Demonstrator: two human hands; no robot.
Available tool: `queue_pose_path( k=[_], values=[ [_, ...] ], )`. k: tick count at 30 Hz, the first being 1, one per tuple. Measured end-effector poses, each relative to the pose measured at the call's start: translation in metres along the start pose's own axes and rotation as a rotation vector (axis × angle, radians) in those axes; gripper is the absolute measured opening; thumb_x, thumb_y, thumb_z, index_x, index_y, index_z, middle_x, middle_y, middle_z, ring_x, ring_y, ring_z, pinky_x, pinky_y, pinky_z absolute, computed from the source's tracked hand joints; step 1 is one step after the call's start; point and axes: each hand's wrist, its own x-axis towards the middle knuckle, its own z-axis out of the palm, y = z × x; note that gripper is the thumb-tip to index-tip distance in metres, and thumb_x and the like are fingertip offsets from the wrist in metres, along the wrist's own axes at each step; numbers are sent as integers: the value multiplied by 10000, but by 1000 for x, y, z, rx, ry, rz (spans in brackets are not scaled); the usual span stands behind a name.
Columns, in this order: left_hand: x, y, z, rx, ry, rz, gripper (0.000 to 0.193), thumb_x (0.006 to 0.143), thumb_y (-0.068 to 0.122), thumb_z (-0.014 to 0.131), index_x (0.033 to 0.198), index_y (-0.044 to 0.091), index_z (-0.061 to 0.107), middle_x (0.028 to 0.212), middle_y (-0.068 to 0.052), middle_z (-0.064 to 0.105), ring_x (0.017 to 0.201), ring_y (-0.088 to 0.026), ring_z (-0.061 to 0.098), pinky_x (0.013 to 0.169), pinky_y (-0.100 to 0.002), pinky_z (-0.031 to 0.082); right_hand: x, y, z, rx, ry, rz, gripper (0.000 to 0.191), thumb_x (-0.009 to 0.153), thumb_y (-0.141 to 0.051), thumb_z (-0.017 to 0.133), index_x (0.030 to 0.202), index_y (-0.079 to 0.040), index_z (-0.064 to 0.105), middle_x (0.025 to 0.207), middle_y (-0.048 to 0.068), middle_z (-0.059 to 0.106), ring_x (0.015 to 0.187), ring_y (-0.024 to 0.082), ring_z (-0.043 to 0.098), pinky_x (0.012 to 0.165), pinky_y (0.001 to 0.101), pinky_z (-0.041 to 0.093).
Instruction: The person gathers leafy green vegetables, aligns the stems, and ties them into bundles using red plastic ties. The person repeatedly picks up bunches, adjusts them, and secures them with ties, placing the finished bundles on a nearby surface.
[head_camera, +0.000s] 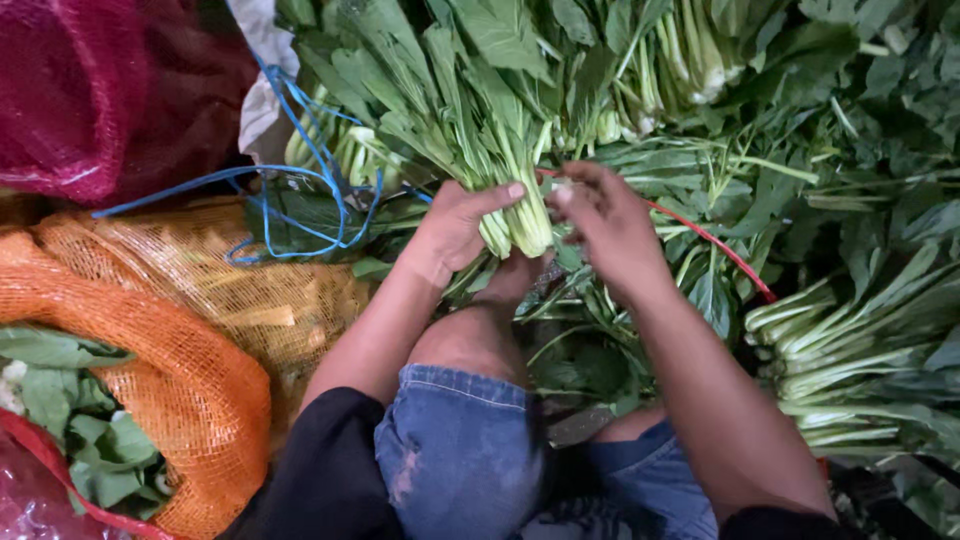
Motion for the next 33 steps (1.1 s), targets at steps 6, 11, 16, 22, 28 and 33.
queue_pose_path(
  k=[6,11,16,22,28,33],
  values=[
    [-4,-13,4,150,32,138,455,834,-41,794,1268,-36,656,1171,-111,717,1048,-237,696,940,-401,578,36,21,13,70,215,71,379,968,-326,745,977,49,693,823,69,704,681,149,597,575,328,483],
    [-13,-4,9,96,79,157,416,871,-14,780,1269,-39,663,1193,-113,740,1101,-237,708,1014,-395,572,-10,77,-16,-37,410,-4,369,1002,-384,682,966,-19,728,784,74,685,671,130,591,590,342,478],
    [-9,1,16,350,156,393,450,848,-30,800,1262,-18,627,1191,-70,705,1095,-201,670,1011,-374,549,-67,122,-44,-951,73,279,443,904,-428,756,1138,-54,725,1098,248,688,960,405,684,807,481,540],
    [10,-11,23,98,155,124,325,866,-32,758,1180,-62,679,1094,-138,749,980,-266,731,899,-428,613,-54,67,-16,-84,99,-144,734,862,-245,722,1483,-46,385,1467,194,504,1237,299,592,959,407,536],
    [8,-1,25,9,1,-17,364,906,-11,712,1257,-74,639,1145,-176,732,1020,-299,730,911,-444,617,-25,33,15,-176,158,-40,553,1018,-212,632,1547,-104,511,1264,91,735,950,147,655,839,283,558],
    [1,4,21,-88,-70,-136,380,987,41,637,1337,-101,597,1231,-220,704,1087,-324,721,960,-461,598,-29,47,3,172,133,-9,527,1058,-165,606,1556,-26,500,1213,90,714,896,143,582,760,281,516]
  ],
)
